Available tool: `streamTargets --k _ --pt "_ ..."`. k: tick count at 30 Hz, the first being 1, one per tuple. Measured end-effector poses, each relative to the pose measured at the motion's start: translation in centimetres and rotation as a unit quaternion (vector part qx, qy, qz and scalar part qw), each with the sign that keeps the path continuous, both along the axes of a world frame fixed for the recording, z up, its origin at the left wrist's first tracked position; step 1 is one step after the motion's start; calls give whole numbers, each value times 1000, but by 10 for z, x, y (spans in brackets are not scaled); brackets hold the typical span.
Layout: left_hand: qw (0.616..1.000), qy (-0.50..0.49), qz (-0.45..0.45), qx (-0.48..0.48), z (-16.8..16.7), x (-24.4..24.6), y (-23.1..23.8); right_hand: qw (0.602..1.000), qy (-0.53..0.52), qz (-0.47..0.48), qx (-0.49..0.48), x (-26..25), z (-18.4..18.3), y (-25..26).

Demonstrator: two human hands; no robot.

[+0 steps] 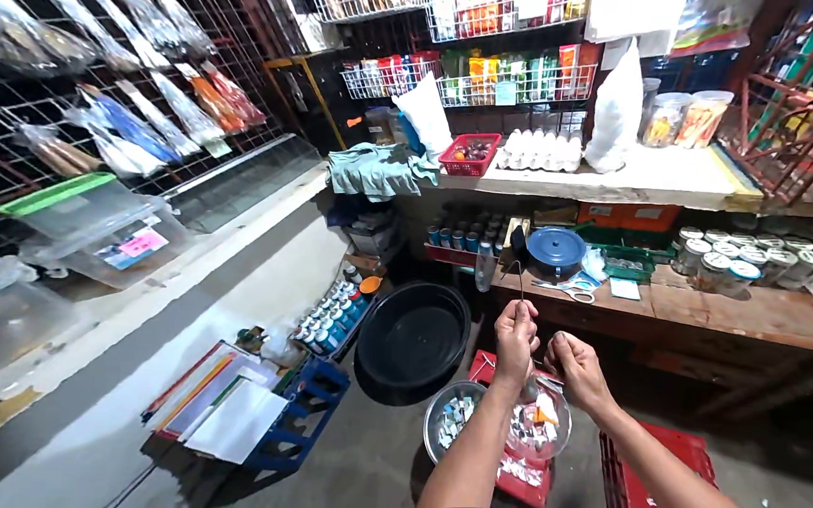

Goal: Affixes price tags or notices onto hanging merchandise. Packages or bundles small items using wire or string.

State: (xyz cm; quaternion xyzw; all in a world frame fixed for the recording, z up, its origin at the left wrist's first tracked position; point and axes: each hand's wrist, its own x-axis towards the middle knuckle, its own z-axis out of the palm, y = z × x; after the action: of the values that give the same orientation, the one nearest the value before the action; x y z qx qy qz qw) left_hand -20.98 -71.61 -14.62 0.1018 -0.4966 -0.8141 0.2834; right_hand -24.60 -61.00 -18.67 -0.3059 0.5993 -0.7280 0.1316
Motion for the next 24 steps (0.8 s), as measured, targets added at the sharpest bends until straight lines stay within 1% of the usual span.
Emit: streamTargets --k 4,7,10,12,14,16,18,20,22,24 --pt "999 29 7 -18 5 5 -5 999 -16 8 -42 6 3 -4" --pt "999 38 -1 -21 10 2 -15 994 -10 81 -74 0 -6 0" --pt "999 31 -36 14 10 -6 -30 991 38 116 -51 -11 -11 3" --pt "998 19 -60 17 6 -14 -40 991 81 100 -29 -19 -10 0" --pt "999 0 -52 -11 5 -23 -45 989 128 74 -18 -29 -13 -9" --pt "997 -29 -9 -70 6 -36 -52 983 179 46 1 -43 -16 -21" --pt "990 -52 24 -132 3 -50 -66 974 217 48 41 -61 -16 -30" --pt "984 -66 17 -164 1 -63 -86 972 208 72 79 -85 -17 -32" --pt "986 -53 7 -157 -3 -80 -108 977 180 63 96 -117 -25 -31" --pt "994 -27 -6 -102 -6 -98 -126 980 166 24 110 -150 -38 -24"
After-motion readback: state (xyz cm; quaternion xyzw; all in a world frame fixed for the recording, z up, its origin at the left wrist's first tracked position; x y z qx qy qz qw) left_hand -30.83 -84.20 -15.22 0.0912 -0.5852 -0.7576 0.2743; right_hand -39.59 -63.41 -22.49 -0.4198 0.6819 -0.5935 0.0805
